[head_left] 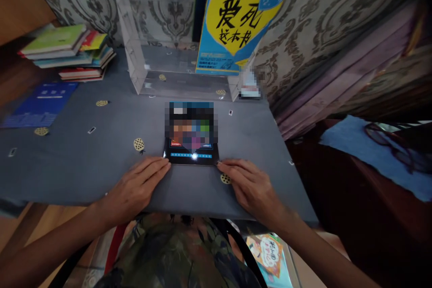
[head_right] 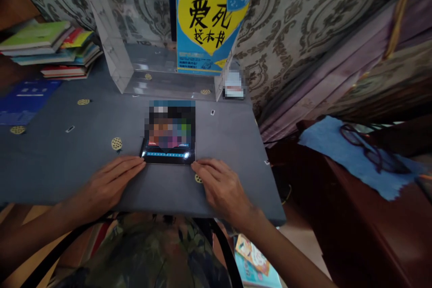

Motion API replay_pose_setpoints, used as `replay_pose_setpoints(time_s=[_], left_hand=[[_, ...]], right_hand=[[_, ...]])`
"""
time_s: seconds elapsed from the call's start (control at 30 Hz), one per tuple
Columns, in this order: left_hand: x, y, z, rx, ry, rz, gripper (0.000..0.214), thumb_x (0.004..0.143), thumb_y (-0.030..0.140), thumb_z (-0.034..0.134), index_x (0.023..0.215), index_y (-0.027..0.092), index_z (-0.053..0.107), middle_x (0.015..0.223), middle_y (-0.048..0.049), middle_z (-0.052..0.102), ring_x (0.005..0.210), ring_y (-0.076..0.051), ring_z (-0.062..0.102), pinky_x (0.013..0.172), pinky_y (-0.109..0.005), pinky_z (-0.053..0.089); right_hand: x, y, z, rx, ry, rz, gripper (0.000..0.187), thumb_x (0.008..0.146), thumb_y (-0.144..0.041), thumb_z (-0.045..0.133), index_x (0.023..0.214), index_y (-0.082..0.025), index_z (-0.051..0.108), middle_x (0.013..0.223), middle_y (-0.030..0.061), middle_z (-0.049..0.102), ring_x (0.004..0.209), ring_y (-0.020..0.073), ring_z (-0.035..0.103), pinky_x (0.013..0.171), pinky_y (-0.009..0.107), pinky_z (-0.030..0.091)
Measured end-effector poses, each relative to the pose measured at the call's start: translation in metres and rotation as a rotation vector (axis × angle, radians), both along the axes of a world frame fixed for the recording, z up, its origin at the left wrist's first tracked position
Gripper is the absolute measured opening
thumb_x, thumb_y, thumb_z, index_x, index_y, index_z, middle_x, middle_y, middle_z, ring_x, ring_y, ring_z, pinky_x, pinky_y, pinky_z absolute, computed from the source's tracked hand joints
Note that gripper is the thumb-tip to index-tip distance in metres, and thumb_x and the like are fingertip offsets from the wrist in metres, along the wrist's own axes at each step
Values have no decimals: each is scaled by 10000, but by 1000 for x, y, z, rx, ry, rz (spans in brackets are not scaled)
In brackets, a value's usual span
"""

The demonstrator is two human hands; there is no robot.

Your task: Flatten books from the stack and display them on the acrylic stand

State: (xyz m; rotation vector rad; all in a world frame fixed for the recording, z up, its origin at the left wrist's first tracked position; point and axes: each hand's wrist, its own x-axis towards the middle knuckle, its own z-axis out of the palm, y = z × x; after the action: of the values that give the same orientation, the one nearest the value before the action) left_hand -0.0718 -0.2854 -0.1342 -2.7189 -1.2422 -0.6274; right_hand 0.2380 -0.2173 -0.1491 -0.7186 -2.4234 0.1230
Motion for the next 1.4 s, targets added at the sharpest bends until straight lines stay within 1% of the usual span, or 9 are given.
replay_pose_setpoints(time_s=[0.13,0.3,0.53,0.67,0.8,0.9,1.03,1.2,1.4], left_hand=[[-2,2,-1,-17,-37,-10,455,929,-19,381,1328,65,584,1230,-149,674,1191,-245,595,1010,-413,562],[-3,10,1,-45,-76,-34,441,917,-30,407,1300,72,600,1193,-139,691,1155,-232,614,989,-403,582],[-6,22,-4,-57,-201,-9,406,915,-31,462,1266,102,618,1164,-122,699,1107,-206,635,978,-401,590],[-8,23,-6,-43,-183,-8,389,925,-16,458,1252,109,627,1169,-122,699,1117,-205,639,981,-404,589],[-10,28,-3,-12,-128,-11,343,948,7,431,1210,92,635,1156,-123,708,1095,-198,655,978,-393,590],[-12,38,0,-7,-111,4,331,961,27,416,1197,97,636,1149,-122,711,1073,-199,668,938,-387,606],[-13,54,0,-13,-150,8,327,966,39,419,1197,121,635,1126,-108,713,1026,-187,683,888,-382,619],[-16,75,-4,-15,-148,3,347,947,18,397,1191,108,627,1131,-114,705,1032,-187,673,896,-386,609],[-23,114,-11,-8,-162,16,337,938,28,408,1173,106,636,1138,-119,701,1028,-190,661,910,-403,587]], right_hand=[[2,0,-2,-24,-7,5,420,933,-16,439,1257,-188,642,1003,82,775,982,213,715,835,378,636],[4,1,-5,-40,10,0,425,932,-18,458,1269,-193,647,1006,82,775,995,212,714,851,367,636],[3,2,-4,-30,15,18,419,936,-15,458,1275,-185,638,993,78,775,988,214,714,851,371,644],[3,1,-3,-56,24,14,425,941,-25,461,1285,-198,640,1001,81,773,1000,216,713,847,379,648],[3,1,-3,-51,31,17,427,933,-7,460,1275,-194,635,999,80,772,999,213,713,841,375,649],[3,1,-2,-39,36,17,419,931,-1,453,1256,-191,637,989,79,772,991,212,715,839,366,648],[2,1,-1,-36,30,23,417,934,2,443,1249,-191,638,985,75,773,985,206,720,832,360,651],[3,2,-2,-28,41,20,407,936,4,430,1231,-186,638,970,68,772,977,204,722,815,352,656],[3,2,-3,-21,64,25,414,922,4,446,1238,-177,643,978,77,771,988,205,721,821,344,656]])
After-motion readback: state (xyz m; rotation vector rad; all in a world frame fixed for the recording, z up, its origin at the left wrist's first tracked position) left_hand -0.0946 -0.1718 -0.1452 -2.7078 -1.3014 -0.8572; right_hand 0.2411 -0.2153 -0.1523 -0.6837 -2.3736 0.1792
